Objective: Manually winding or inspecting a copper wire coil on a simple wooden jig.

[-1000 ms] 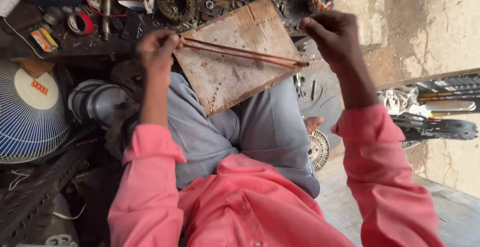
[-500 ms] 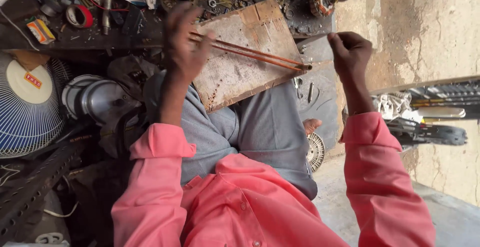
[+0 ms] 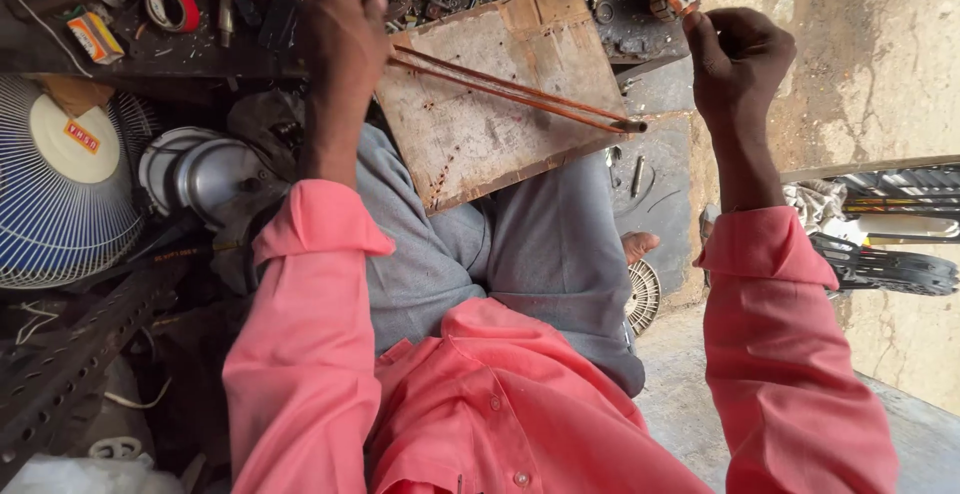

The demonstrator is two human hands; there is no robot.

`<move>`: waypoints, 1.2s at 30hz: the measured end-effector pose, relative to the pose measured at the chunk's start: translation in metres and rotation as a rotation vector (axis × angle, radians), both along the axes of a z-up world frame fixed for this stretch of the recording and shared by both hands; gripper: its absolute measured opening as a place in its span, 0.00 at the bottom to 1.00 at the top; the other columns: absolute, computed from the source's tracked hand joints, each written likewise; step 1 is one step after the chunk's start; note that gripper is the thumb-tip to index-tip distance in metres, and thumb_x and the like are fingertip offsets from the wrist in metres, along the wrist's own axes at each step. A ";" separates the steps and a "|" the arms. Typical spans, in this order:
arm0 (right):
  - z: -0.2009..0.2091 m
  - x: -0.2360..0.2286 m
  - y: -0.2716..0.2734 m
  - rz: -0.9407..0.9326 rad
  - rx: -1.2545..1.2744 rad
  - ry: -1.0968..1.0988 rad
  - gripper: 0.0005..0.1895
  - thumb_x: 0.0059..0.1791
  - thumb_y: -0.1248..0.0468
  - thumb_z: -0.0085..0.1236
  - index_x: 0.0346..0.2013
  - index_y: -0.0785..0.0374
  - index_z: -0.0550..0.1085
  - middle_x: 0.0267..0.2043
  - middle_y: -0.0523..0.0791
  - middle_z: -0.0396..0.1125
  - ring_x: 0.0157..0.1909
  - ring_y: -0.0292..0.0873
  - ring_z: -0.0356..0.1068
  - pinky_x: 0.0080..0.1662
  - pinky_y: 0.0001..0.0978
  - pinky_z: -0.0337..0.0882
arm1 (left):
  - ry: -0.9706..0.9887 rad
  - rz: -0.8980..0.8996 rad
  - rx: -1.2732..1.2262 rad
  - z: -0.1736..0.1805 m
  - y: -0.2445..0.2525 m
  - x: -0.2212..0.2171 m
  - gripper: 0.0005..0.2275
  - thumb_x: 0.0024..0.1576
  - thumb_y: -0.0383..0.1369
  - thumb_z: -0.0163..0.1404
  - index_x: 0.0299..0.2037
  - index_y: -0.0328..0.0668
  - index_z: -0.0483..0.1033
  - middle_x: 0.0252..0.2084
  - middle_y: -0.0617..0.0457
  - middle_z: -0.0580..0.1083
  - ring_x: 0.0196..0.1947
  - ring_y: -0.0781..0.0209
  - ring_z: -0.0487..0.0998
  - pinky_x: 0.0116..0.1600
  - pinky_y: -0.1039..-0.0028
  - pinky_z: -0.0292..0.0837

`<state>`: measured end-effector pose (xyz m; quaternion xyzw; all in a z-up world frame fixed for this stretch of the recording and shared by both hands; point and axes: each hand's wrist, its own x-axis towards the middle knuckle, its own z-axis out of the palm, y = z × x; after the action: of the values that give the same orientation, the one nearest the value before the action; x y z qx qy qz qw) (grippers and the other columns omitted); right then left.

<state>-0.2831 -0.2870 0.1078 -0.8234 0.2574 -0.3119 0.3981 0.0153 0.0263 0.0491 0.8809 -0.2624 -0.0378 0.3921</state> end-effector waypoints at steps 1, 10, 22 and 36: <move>0.000 0.003 0.002 -0.002 0.003 -0.003 0.12 0.58 0.63 0.71 0.39 0.70 0.81 0.31 0.42 0.73 0.32 0.30 0.68 0.36 0.22 0.65 | -0.003 -0.002 0.003 -0.014 0.004 0.007 0.03 0.62 0.29 0.58 0.36 0.41 0.79 0.36 0.47 0.80 0.35 0.56 0.82 0.40 0.63 0.75; -0.042 -0.034 -0.006 -0.163 -0.106 0.350 0.10 0.54 0.61 0.69 0.37 0.67 0.83 0.26 0.44 0.73 0.25 0.34 0.68 0.28 0.24 0.65 | 0.017 -0.090 -0.243 -0.058 0.019 0.017 0.04 0.54 0.25 0.64 0.32 0.40 0.81 0.30 0.52 0.81 0.29 0.64 0.83 0.33 0.71 0.76; 0.040 -0.117 0.177 0.818 -0.299 0.827 0.10 0.48 0.65 0.55 0.41 0.52 0.79 0.37 0.43 0.74 0.36 0.50 0.74 0.46 0.50 0.71 | -0.007 -0.010 -0.602 -0.014 0.004 -0.045 0.04 0.68 0.25 0.52 0.50 0.38 0.77 0.37 0.53 0.80 0.34 0.63 0.83 0.39 0.71 0.81; 0.057 0.028 0.073 0.190 0.353 0.096 0.09 0.55 0.63 0.65 0.40 0.69 0.80 0.33 0.41 0.73 0.33 0.31 0.67 0.36 0.25 0.66 | 0.680 0.002 -0.888 -0.087 0.030 -0.013 0.04 0.60 0.26 0.58 0.41 0.32 0.79 0.35 0.49 0.79 0.31 0.66 0.76 0.36 0.76 0.71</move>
<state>-0.2550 -0.2135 0.1652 -0.7752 0.2481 -0.1835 0.5512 0.0020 0.0560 -0.0384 0.5697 -0.1108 -0.2053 0.7880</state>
